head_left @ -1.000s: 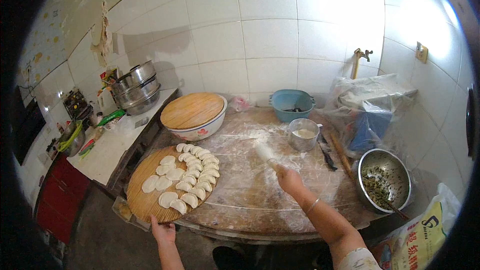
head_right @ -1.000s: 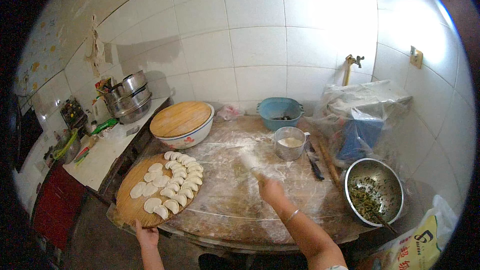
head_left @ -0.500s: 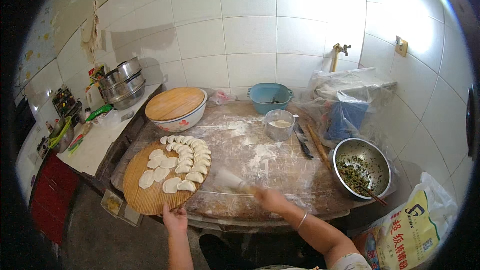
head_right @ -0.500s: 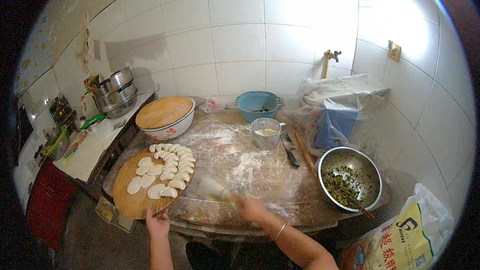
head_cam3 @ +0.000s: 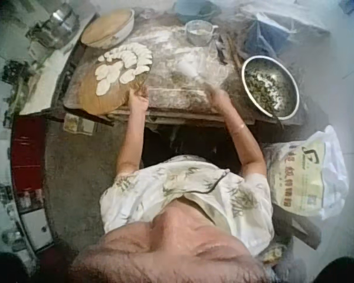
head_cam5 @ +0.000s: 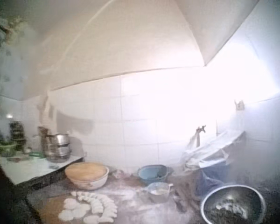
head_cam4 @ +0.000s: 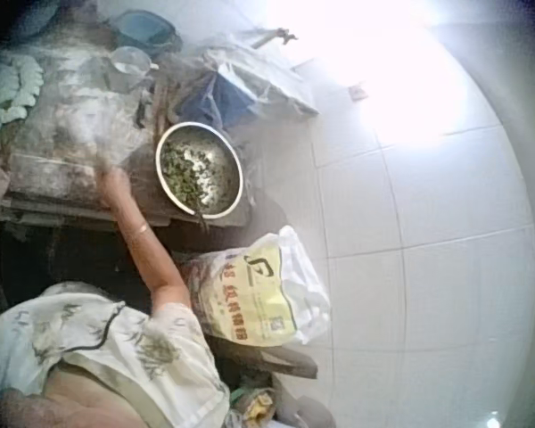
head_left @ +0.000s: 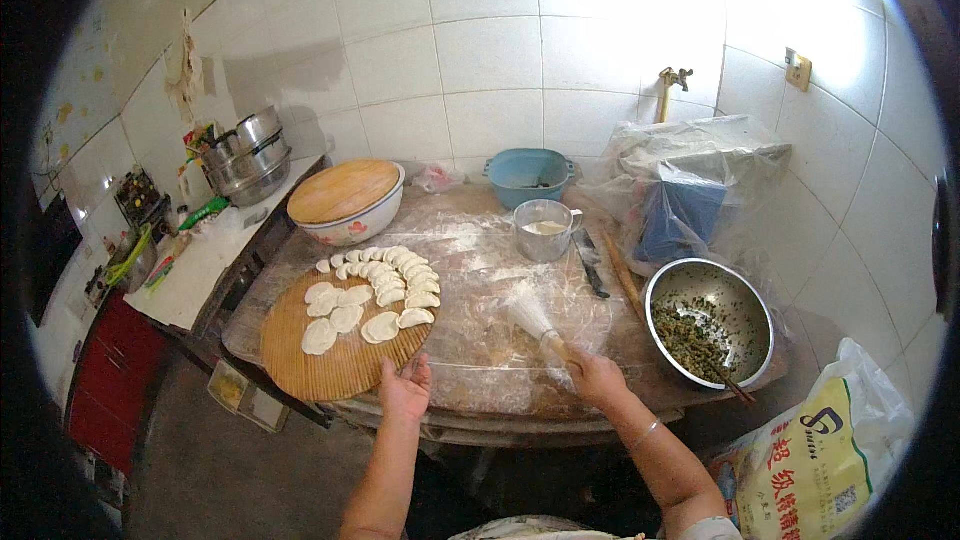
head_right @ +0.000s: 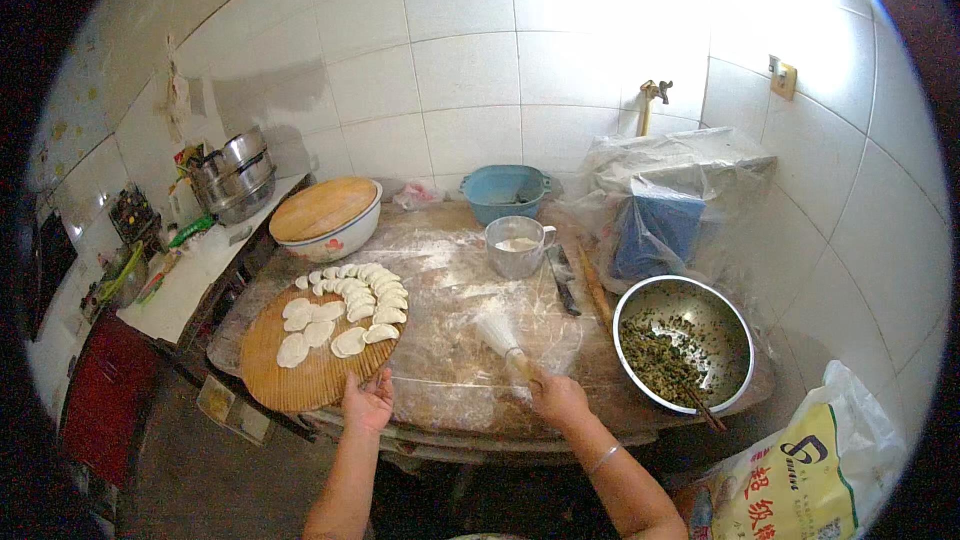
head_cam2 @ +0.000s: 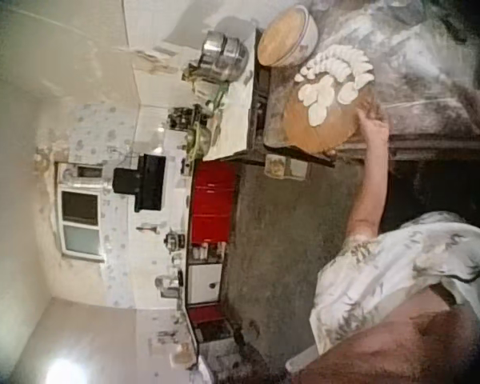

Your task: The person prepares dumplings by filling dough skins with a vegetable mixture using chopsticks and then folding and pinching the edges to seal them, placing the completed items on a wooden board.

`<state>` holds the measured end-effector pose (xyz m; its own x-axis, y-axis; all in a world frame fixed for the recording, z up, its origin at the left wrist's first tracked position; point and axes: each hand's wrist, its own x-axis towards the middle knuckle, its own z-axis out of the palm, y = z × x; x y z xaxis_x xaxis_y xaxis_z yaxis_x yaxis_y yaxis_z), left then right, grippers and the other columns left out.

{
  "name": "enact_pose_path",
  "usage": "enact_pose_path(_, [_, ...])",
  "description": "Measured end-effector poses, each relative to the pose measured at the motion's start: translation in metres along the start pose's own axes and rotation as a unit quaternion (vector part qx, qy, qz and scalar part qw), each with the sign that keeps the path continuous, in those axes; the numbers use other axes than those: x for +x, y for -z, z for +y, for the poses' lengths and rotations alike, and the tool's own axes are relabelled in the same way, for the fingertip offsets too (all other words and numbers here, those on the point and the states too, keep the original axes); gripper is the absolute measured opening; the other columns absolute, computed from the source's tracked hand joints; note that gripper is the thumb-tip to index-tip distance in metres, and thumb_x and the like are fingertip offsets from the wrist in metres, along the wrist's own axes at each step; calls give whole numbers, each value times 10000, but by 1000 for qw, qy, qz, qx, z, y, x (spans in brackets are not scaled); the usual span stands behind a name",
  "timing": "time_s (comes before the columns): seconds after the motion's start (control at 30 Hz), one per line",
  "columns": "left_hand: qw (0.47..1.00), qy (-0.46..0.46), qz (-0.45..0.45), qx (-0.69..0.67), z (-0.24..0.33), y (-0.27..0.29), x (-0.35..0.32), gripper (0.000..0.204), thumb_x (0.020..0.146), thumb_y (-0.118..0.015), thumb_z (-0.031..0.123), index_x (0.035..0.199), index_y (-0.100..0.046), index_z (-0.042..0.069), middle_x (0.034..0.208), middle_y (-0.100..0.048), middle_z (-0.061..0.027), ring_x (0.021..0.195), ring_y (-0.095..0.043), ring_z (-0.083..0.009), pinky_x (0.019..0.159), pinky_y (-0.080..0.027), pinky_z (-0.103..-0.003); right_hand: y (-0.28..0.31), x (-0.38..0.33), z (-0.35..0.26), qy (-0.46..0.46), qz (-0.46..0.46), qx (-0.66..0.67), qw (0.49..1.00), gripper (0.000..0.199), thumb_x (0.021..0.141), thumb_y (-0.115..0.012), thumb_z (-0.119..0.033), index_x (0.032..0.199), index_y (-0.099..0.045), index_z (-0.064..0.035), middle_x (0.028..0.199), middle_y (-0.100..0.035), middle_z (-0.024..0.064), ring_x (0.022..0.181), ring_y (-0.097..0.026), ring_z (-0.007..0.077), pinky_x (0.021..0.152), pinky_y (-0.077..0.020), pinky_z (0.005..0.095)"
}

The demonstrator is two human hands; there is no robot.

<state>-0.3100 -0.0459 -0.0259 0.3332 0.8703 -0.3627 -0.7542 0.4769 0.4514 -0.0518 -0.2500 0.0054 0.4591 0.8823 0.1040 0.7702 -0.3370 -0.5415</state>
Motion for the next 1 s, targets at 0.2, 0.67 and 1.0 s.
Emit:
enact_pose_path(0.2, [999,34,15,10,-56,-25,18,552,939,-385,517,1131,-482,9,1114,-548,-65,871,-558,-194,647,-466,-284,-20,-53,33,171,-33,66,983,401,864,-579,-202,1262,-532,-223,878,-643,203,768,-622,389,701,-504,452])
enact_pose_path(0.67, [995,61,83,-15,-119,-48,-11,528,921,-433,527,1142,-477,49,1004,-609,-49,806,-578,-161,604,-457,-260,52,-86,63,-117,16,195,974,387,897,-566,-154,1277,-525,-92,1094,-640,166,885,-651,262,762,-497,362])
enact_pose_path(1.0, [978,-162,42,-121,-30,25,-12,517,900,-570,324,1297,-391,45,1281,-449,-117,1139,-474,-260,904,-457,-384,-17,-5,35,-21,-21,252,967,379,898,-569,-152,1257,-535,-36,860,-644,78,677,-567,112,636,-471,283])
